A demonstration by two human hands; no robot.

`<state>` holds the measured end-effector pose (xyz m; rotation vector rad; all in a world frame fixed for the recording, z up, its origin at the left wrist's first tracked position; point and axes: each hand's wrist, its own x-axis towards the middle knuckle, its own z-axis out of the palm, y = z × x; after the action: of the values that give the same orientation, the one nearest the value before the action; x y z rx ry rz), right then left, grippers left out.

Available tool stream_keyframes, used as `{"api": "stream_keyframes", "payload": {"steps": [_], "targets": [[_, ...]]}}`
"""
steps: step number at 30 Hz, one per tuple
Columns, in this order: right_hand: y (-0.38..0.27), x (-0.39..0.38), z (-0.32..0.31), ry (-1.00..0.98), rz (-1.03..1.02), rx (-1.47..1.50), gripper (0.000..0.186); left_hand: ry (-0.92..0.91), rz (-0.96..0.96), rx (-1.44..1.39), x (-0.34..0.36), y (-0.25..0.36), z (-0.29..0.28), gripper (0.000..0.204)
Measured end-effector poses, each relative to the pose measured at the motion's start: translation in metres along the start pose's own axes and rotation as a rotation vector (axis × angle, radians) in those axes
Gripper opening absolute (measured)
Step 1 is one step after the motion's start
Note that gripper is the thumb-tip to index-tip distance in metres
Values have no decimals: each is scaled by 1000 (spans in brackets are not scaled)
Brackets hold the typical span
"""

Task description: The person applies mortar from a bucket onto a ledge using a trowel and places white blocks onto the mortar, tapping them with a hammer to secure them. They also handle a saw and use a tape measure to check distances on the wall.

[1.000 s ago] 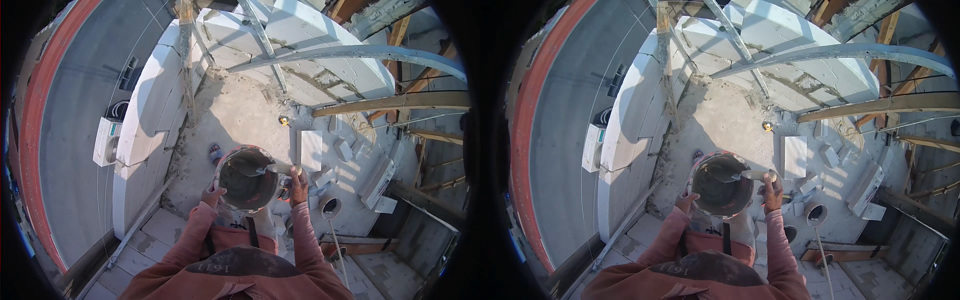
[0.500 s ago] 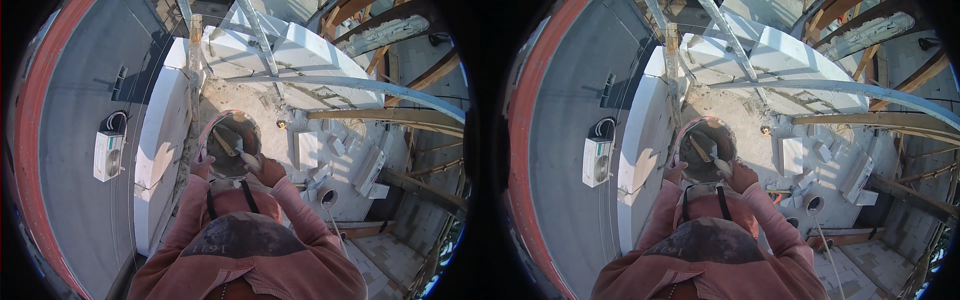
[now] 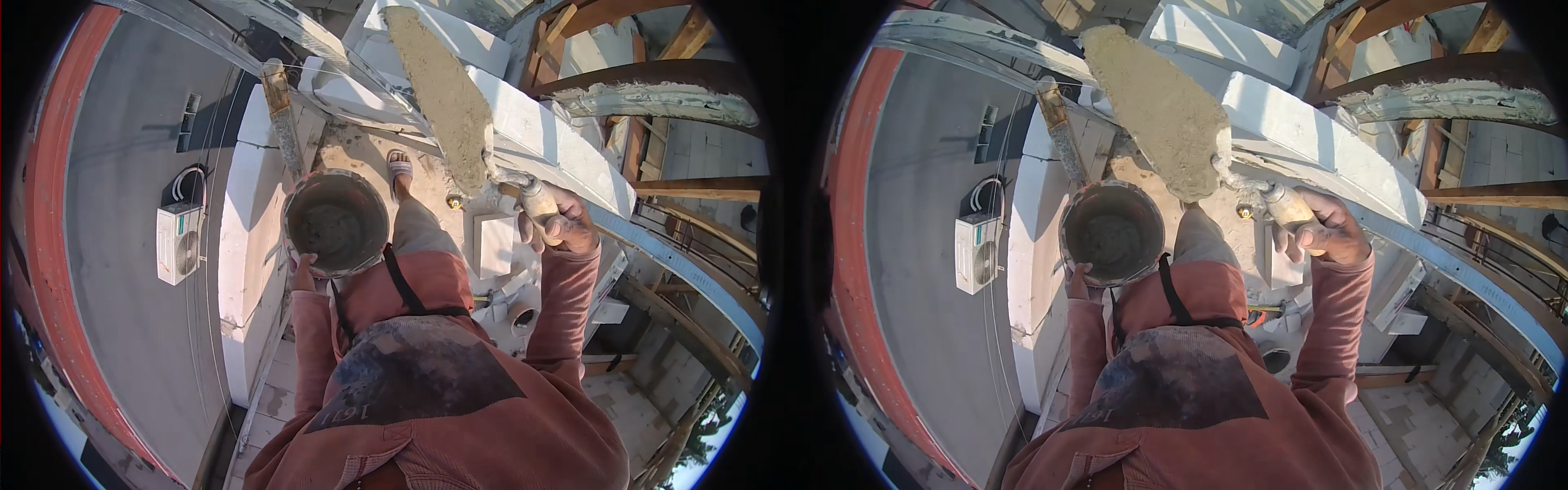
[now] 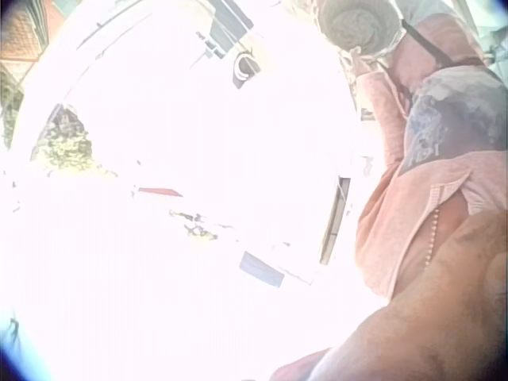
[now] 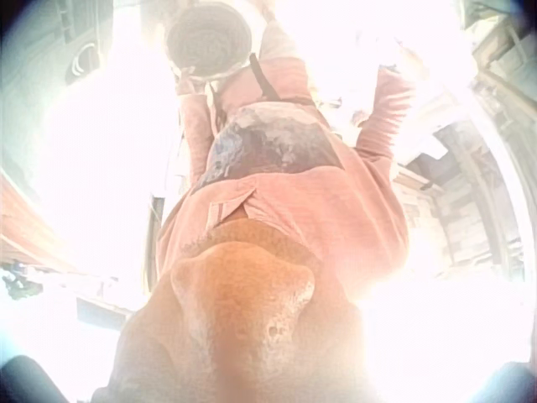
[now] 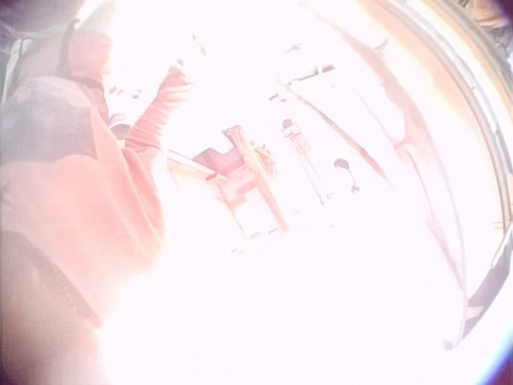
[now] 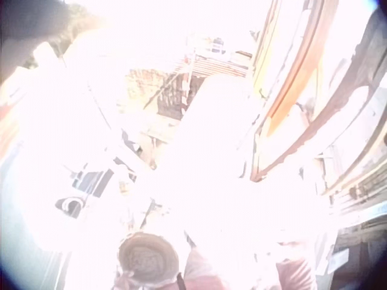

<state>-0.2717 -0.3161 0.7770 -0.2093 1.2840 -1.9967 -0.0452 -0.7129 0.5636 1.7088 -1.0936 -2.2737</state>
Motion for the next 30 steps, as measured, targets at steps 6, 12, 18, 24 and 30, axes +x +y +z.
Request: {"api": "stream_keyframes", "payload": {"steps": [6, 12, 18, 24, 30], "targets": [[-170, 121, -101, 161, 91, -863, 49, 173, -61, -55, -12, 9, 48, 34], [-165, 283, -184, 4, 233, -1299, 62, 268, -231, 71, -4, 0, 38, 26], [-99, 355, -216, 8, 332, -1400, 72, 300, -366, -154, -12, -1, 10, 10], [-96, 339, -206, 103, 185, -1184, 68, 278, -519, -312, -20, 4, -12, 7], [-127, 272, -152, 368, -42, -747, 53, 275, -558, -224, 3, 1, -16, 8]]}}
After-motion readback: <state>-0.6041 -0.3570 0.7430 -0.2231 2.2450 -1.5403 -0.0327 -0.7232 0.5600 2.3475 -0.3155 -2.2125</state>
